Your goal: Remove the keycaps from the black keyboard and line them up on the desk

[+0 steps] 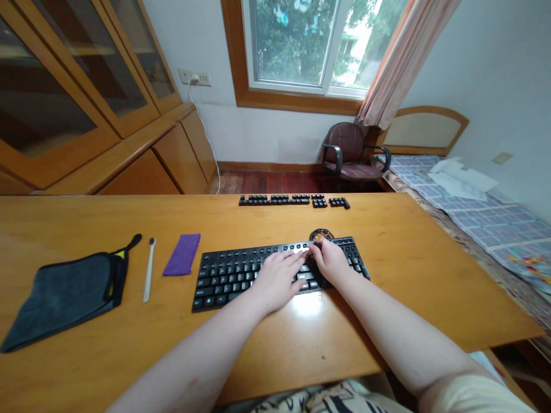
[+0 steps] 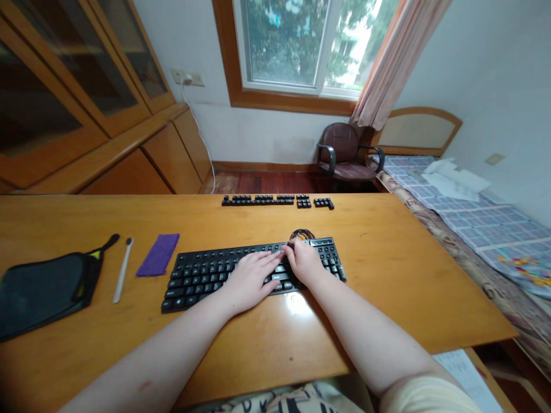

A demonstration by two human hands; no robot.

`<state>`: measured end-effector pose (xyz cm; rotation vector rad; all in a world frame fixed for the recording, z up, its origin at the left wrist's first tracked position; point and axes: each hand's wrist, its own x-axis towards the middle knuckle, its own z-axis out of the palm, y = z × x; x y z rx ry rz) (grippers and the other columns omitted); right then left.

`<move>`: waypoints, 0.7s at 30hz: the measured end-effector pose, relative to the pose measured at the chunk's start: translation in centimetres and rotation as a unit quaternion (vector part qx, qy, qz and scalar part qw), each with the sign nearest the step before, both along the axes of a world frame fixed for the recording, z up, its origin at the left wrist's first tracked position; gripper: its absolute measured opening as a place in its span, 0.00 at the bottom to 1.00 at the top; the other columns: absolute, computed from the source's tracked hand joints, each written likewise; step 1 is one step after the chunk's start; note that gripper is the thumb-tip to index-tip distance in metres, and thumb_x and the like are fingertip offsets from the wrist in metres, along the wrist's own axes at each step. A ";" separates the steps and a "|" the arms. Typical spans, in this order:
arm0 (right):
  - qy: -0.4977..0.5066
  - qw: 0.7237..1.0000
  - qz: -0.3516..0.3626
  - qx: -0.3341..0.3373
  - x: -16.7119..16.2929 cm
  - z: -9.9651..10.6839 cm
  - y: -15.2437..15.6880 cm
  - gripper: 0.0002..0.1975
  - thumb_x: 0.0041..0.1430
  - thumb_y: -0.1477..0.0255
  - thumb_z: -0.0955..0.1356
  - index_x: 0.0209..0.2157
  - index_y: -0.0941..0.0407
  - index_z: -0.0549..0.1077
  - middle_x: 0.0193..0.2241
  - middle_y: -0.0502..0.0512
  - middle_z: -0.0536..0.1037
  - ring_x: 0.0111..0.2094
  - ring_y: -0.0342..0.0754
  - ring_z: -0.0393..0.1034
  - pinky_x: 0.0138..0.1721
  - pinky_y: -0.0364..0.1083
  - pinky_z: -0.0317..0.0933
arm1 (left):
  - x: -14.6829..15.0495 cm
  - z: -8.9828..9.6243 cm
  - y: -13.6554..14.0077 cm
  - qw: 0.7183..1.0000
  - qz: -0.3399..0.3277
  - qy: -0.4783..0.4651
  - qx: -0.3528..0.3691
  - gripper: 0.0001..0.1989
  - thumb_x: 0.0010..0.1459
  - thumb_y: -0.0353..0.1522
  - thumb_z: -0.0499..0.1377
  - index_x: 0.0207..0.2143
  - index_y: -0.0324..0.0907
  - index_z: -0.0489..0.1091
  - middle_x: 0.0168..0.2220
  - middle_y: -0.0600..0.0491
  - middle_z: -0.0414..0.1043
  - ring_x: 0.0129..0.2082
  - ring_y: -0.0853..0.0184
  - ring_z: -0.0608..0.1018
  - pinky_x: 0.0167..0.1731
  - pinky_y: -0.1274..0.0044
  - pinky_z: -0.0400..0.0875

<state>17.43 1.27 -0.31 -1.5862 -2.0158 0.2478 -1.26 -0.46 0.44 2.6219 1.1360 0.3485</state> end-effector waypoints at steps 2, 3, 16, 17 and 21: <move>-0.009 1.000 0.001 0.006 0.0 -0.1 0.0 0.13 0.63 0.66 0.57 0.29 0.56 0.66 0.25 0.56 0.75 0.29 0.48 0.71 0.31 0.44 0.60 | 0.0 0.1 0.0 1.000 0.000 0.000 -0.003 0.30 0.57 0.41 0.53 0.61 0.44 0.53 0.59 0.51 0.60 0.57 0.59 0.62 0.56 0.65 0.53; -0.011 1.000 0.001 0.007 0.0 -0.1 0.0 0.13 0.63 0.66 0.57 0.30 0.56 0.66 0.26 0.56 0.75 0.29 0.48 0.71 0.31 0.44 0.60 | 0.0 0.2 0.0 1.000 0.000 -0.001 -0.003 0.30 0.57 0.41 0.53 0.61 0.45 0.53 0.59 0.51 0.60 0.57 0.59 0.62 0.56 0.65 0.53; 0.027 1.000 -0.012 0.010 0.0 -0.3 -0.1 0.13 0.63 0.66 0.57 0.28 0.55 0.65 0.25 0.56 0.76 0.27 0.48 0.72 0.31 0.44 0.62 | 0.0 -0.3 0.1 1.000 -0.003 -0.007 0.003 0.30 0.57 0.42 0.53 0.61 0.46 0.52 0.60 0.51 0.58 0.57 0.59 0.62 0.56 0.64 0.53; 0.029 0.999 -0.012 0.009 0.0 -0.4 -0.1 0.13 0.63 0.66 0.57 0.28 0.55 0.65 0.25 0.56 0.76 0.27 0.48 0.72 0.31 0.44 0.62 | 0.0 -0.3 0.1 1.000 -0.002 -0.006 0.003 0.30 0.57 0.42 0.53 0.61 0.46 0.53 0.60 0.51 0.58 0.57 0.58 0.62 0.56 0.64 0.53; 0.038 0.999 -0.012 0.007 0.0 -0.5 -0.1 0.12 0.63 0.65 0.57 0.29 0.55 0.65 0.26 0.56 0.77 0.28 0.47 0.72 0.32 0.44 0.63 | 0.1 -0.2 0.1 1.000 -0.001 -0.006 0.003 0.29 0.57 0.41 0.53 0.61 0.45 0.53 0.60 0.51 0.58 0.58 0.59 0.62 0.56 0.64 0.53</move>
